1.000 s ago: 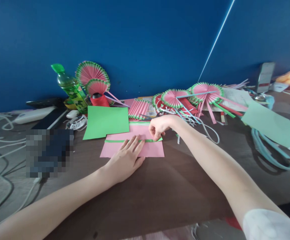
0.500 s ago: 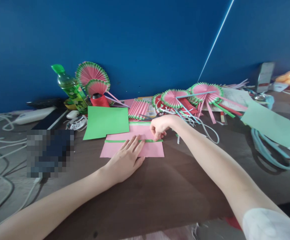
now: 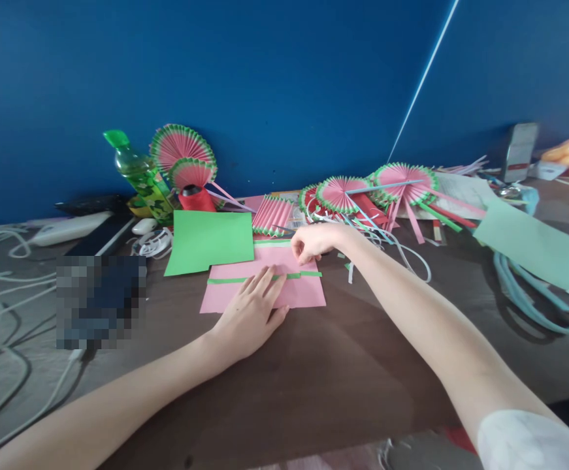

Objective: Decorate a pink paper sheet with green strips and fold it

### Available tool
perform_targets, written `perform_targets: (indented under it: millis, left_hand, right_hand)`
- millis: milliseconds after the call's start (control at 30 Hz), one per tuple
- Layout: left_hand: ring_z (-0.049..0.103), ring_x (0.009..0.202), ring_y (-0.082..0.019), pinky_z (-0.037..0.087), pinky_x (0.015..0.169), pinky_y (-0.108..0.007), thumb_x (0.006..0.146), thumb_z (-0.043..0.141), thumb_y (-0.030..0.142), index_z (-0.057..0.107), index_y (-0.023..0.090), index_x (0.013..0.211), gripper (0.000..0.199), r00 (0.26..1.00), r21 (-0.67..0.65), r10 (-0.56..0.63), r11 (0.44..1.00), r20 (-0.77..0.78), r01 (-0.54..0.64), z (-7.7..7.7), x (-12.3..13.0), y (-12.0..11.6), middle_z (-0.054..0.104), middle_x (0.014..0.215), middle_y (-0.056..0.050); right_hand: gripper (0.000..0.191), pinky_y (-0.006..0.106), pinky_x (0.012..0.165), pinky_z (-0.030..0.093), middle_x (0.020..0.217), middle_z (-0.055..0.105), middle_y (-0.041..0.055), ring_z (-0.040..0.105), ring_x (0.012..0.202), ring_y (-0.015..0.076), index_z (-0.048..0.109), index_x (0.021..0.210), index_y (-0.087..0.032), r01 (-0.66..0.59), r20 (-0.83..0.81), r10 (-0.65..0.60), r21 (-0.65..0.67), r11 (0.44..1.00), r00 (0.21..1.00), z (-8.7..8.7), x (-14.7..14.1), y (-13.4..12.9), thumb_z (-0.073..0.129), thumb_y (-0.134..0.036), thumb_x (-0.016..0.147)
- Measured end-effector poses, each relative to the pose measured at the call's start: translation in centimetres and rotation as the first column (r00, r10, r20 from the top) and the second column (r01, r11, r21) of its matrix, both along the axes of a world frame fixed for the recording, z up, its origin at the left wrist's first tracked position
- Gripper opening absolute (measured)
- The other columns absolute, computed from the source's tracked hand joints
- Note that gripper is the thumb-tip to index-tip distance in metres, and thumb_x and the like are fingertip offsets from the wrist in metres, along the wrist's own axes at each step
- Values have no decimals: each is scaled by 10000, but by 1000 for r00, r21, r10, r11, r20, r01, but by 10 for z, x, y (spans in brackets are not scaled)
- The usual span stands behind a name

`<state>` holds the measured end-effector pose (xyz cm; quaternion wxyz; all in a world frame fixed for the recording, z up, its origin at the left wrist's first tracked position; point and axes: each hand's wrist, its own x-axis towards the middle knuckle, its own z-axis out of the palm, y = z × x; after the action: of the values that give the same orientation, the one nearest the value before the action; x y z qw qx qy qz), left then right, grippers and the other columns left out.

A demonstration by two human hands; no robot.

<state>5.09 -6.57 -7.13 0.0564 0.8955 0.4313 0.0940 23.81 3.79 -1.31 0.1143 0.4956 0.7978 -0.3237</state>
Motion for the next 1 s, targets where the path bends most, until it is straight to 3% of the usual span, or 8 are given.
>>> perform_targets:
  millis: [233,400,567,700,800,867,933,1000]
  left_hand:
    - [281,1309,-299,275,1056,-470,838,410,318,399,85,1296,515,999,30,10,999,43,-11,-3,1,0,335,1402,-195]
    - [261,1321,-277,244,1079,-451,844,389,331,341,66,1334,559,1000,24,14,1000,26,-14,-6,0,1,323,1416,-168]
    - [208,1341,-274,211,1085,-476,862,353,425,305,76,1354,605,1000,-4,17,1000,16,-17,-1,0,0,309,1428,-145]
    - [267,1321,-266,232,1075,-455,879,341,393,379,111,1308,514,999,15,-22,1000,31,21,15,-1,2,374,1396,-133]
    - [437,1208,-240,302,1029,-424,875,357,271,483,159,1204,370,997,59,-56,997,46,53,28,-10,17,530,1263,-94]
    - [523,1099,-220,353,981,-399,860,362,207,518,152,1151,335,997,71,-53,996,50,50,35,-20,35,574,1203,-80]
    - [549,1053,-217,384,943,-379,847,359,176,552,151,1096,317,999,78,29,996,45,-32,40,-36,55,613,1133,-77]
    - [523,1093,-242,373,951,-383,817,416,192,543,141,1115,328,983,90,182,979,22,-183,44,-54,75,586,1171,-102]
  right_hand:
    - [285,251,471,273,569,524,-13,439,502,108,505,623,-193,58,34,-70,290,955,997,-13,-14,-4,591,-456,692]
    - [284,239,484,284,621,543,-9,455,533,110,488,640,-195,38,-41,-27,307,951,999,-21,-13,-1,602,-451,689]
    - [228,233,501,302,647,556,-2,462,551,110,518,644,-188,57,-92,-30,302,952,995,-17,-10,1,601,-395,695]
    - [120,234,537,321,652,574,-3,491,574,114,558,704,-191,208,-182,-141,437,875,973,-13,-5,3,552,-305,738]
    - [71,240,565,338,685,601,7,527,619,130,569,741,-192,322,-224,-236,528,786,946,-13,-1,7,526,-246,754]
    - [63,246,595,360,729,621,16,550,657,140,580,759,-191,348,-238,-256,551,759,937,-16,2,9,518,-200,754]
    - [84,252,637,383,809,632,32,570,717,152,593,779,-186,340,-267,-222,576,744,938,-21,3,12,515,-166,754]
    - [111,262,676,403,906,618,55,574,776,163,604,827,-180,312,-300,-152,609,729,942,-25,2,14,518,-159,760]
